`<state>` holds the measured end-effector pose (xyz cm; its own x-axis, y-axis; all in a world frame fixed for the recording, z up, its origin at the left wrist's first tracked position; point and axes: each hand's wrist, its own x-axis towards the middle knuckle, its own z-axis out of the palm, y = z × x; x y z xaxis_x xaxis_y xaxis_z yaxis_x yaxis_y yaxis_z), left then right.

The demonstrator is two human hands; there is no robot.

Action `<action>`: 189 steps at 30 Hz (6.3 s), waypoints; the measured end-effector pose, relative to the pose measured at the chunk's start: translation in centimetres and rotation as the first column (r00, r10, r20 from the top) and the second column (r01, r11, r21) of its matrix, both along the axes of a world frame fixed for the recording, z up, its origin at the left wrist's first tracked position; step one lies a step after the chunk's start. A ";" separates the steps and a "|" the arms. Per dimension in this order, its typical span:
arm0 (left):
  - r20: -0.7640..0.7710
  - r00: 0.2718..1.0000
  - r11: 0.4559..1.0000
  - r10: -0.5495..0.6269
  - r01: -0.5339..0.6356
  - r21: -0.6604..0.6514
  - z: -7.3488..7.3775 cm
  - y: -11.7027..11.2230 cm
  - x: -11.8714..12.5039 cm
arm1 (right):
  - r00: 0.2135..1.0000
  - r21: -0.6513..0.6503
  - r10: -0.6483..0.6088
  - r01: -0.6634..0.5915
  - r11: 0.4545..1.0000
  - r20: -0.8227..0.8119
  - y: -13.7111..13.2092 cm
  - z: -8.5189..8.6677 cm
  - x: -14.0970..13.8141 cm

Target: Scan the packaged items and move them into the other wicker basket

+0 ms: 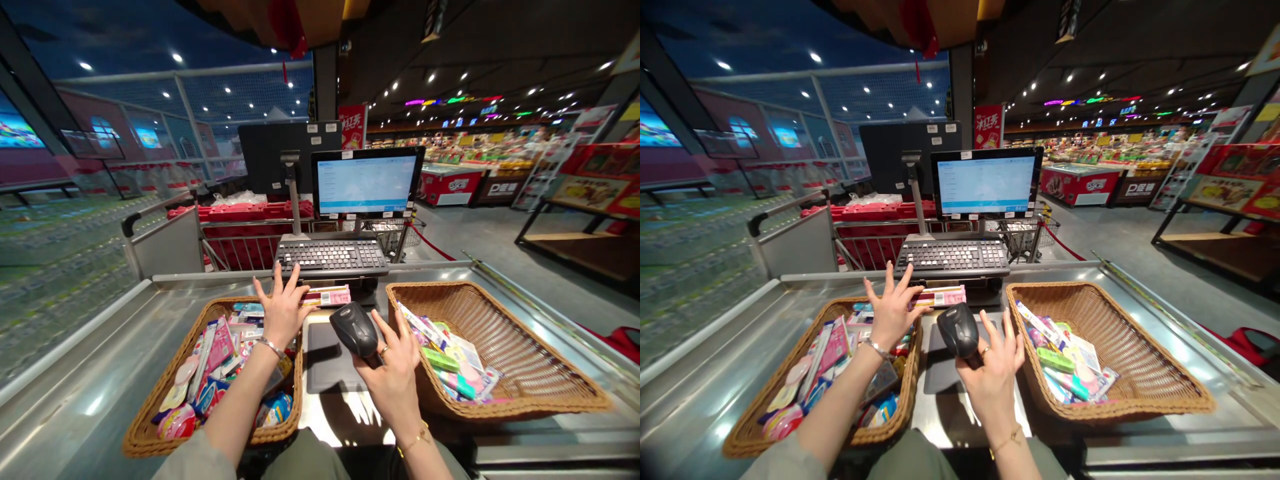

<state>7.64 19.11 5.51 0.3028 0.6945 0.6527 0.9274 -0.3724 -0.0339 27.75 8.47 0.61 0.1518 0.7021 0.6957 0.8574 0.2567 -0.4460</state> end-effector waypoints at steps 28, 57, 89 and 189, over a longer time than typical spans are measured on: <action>0.019 1.000 1.000 -0.024 0.024 -0.016 0.2 -0.3 0.7 | 1.000 0.020 0.005 -0.005 1.000 0.004 -0.4 0.5 0.6; -0.010 0.992 0.992 -0.123 0.123 -0.031 0.9 -1.4 4.8 | 0.977 0.141 -0.188 0.202 0.969 -0.102 -0.8 0.2 6.4; -0.118 0.914 0.921 -0.388 0.386 -0.043 0.7 -1.7 12.3 | 0.860 0.139 -0.424 0.475 0.869 -0.284 -2.7 0.3 12.8; -0.279 0.954 0.938 0.109 -0.192 -0.289 -6.4 2.5 -12.5 | 0.979 -0.047 -0.036 0.027 0.999 -0.202 1.7 -1.5 -2.7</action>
